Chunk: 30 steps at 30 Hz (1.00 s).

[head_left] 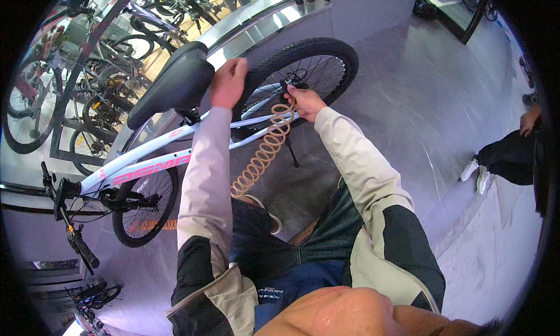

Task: The person inflates the front and rear tires of a white bicycle using a coiled air hose. They attach the hose to the front tire valve, inflate, then repeat the process on the rear tire, checking each tire by hand afterward.

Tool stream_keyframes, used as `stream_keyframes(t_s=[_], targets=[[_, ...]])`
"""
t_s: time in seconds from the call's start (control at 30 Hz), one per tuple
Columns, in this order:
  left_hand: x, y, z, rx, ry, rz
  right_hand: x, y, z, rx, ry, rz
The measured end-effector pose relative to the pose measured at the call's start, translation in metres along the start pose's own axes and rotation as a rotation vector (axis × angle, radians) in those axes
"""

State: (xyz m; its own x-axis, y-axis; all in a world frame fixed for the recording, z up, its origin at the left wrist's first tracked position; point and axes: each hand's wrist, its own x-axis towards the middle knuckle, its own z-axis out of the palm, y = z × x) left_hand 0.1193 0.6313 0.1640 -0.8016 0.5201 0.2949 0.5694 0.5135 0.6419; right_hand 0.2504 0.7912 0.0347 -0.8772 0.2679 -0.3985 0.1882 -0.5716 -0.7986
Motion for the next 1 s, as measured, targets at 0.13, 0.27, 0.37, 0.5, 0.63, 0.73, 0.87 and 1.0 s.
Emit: stream_keyframes(t_s=[0.13,0.27,0.37,0.5,0.63,0.73,0.87,1.0], targets=[[0.049,-0.007,0.043,0.039,-0.245,-0.038,0.022,0.007,0.006,-0.039,0.043,0.012],[0.076,-0.008,0.050,0.082,-0.489,-0.215,0.031,0.003,0.012,-0.111,0.142,-0.160],[0.075,-0.001,0.045,-0.039,-0.532,-0.283,0.030,-0.001,0.014,-0.113,0.137,-0.180],[0.072,0.006,0.037,-0.400,-0.794,-0.509,0.027,0.001,0.013,-0.140,0.112,-0.211],[0.079,-0.003,0.041,-0.492,-0.845,-0.447,0.032,0.008,0.011,-0.202,0.097,-0.250],[0.089,-0.018,0.044,-0.526,-0.941,-0.539,0.041,0.006,0.008,-0.462,0.085,-0.334],[0.096,-0.023,0.056,-0.546,-0.844,-0.289,0.048,-0.004,-0.001,-0.975,0.262,-0.333],[0.085,-0.015,0.050,-0.463,-0.794,-0.384,0.030,-0.008,0.005,-1.033,0.172,-0.452]])
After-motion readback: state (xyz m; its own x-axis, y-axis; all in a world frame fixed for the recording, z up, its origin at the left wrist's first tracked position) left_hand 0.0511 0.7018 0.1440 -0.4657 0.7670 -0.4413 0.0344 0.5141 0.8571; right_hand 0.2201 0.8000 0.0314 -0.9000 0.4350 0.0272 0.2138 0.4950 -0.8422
